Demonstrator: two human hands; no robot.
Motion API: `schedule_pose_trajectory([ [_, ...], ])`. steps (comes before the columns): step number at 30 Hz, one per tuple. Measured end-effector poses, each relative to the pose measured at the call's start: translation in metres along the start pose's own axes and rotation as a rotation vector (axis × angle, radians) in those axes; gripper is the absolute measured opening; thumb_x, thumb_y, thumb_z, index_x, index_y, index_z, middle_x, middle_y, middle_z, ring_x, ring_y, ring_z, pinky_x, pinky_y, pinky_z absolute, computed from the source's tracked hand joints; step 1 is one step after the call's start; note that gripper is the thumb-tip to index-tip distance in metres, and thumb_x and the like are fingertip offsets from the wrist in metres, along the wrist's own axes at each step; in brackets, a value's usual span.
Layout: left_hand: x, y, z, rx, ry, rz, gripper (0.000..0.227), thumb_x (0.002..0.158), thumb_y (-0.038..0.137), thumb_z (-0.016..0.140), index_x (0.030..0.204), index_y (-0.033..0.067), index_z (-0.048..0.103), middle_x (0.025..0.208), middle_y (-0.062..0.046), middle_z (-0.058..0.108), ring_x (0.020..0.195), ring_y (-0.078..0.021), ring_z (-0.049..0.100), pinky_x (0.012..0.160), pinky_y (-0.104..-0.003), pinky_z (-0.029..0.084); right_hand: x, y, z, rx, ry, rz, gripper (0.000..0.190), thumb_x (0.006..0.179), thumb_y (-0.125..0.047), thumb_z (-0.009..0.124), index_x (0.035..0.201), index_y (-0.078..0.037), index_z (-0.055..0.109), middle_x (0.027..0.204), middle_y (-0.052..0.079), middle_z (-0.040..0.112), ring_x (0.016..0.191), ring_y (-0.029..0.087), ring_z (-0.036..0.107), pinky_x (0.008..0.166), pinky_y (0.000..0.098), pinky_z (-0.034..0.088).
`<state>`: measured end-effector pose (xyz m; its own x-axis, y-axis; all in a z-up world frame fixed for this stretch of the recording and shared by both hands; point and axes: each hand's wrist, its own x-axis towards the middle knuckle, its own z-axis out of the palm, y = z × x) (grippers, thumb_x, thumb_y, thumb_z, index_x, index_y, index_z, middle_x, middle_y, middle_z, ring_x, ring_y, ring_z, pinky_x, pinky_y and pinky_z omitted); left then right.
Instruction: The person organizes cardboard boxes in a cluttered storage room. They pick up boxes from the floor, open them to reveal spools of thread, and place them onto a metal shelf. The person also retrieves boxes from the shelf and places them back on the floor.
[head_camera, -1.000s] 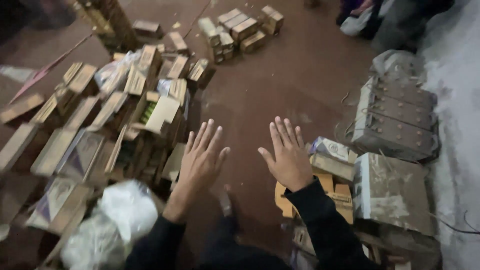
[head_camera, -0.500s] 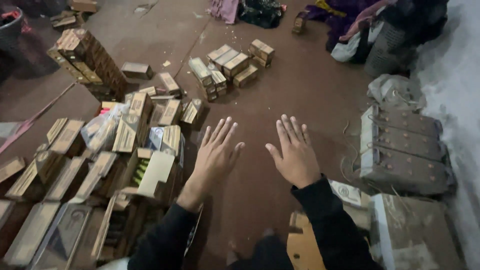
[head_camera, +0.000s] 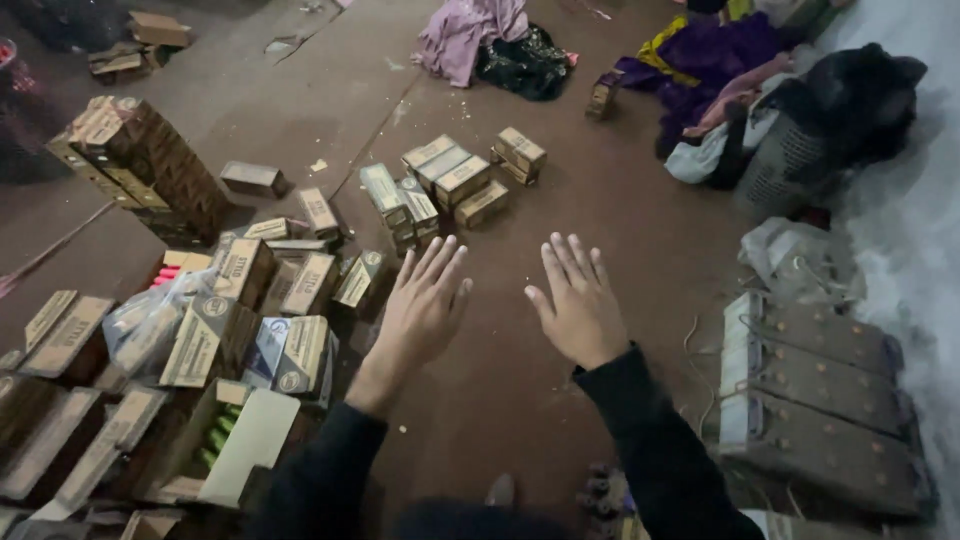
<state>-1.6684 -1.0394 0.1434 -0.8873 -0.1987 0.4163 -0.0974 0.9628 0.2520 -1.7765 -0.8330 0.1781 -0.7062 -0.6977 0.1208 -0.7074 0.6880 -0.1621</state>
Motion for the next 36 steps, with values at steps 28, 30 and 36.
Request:
schedule_pose_trajectory([
  [28, 0.387, -0.178, 0.225, -0.086, -0.214, -0.024, 0.067, 0.102, 0.040, 0.059, 0.159, 0.0107, 0.041, 0.165, -0.021, 0.035, 0.154, -0.0357, 0.032, 0.122, -0.061, 0.028, 0.427, 0.169, 0.077, 0.024, -0.164, 0.043, 0.072, 0.105, -0.044, 0.051, 0.163, -0.006, 0.030, 0.172, 0.019, 0.020, 0.158, 0.038, 0.019, 0.128, 0.0549, 0.014],
  [30, 0.404, -0.186, 0.233, -0.136, -0.230, -0.037, 0.069, 0.103, 0.041, 0.058, 0.161, 0.0112, 0.037, 0.168, -0.022, 0.028, 0.156, -0.0379, 0.027, 0.122, -0.064, 0.026, 0.449, 0.178, 0.086, 0.012, -0.183, 0.048, 0.074, 0.105, -0.046, 0.051, 0.162, -0.006, 0.030, 0.172, 0.019, 0.018, 0.158, 0.038, 0.018, 0.128, 0.0560, 0.014],
  [36, 0.466, -0.209, 0.262, -0.139, -0.252, -0.090, 0.067, 0.104, 0.044, 0.058, 0.160, 0.0118, 0.038, 0.170, -0.023, 0.022, 0.155, -0.0389, 0.029, 0.123, -0.064, 0.023, 0.527, 0.218, 0.117, -0.004, -0.182, 0.003, 0.076, 0.104, -0.051, 0.050, 0.163, -0.008, 0.029, 0.173, 0.017, 0.017, 0.158, 0.037, 0.019, 0.128, 0.0549, 0.016],
])
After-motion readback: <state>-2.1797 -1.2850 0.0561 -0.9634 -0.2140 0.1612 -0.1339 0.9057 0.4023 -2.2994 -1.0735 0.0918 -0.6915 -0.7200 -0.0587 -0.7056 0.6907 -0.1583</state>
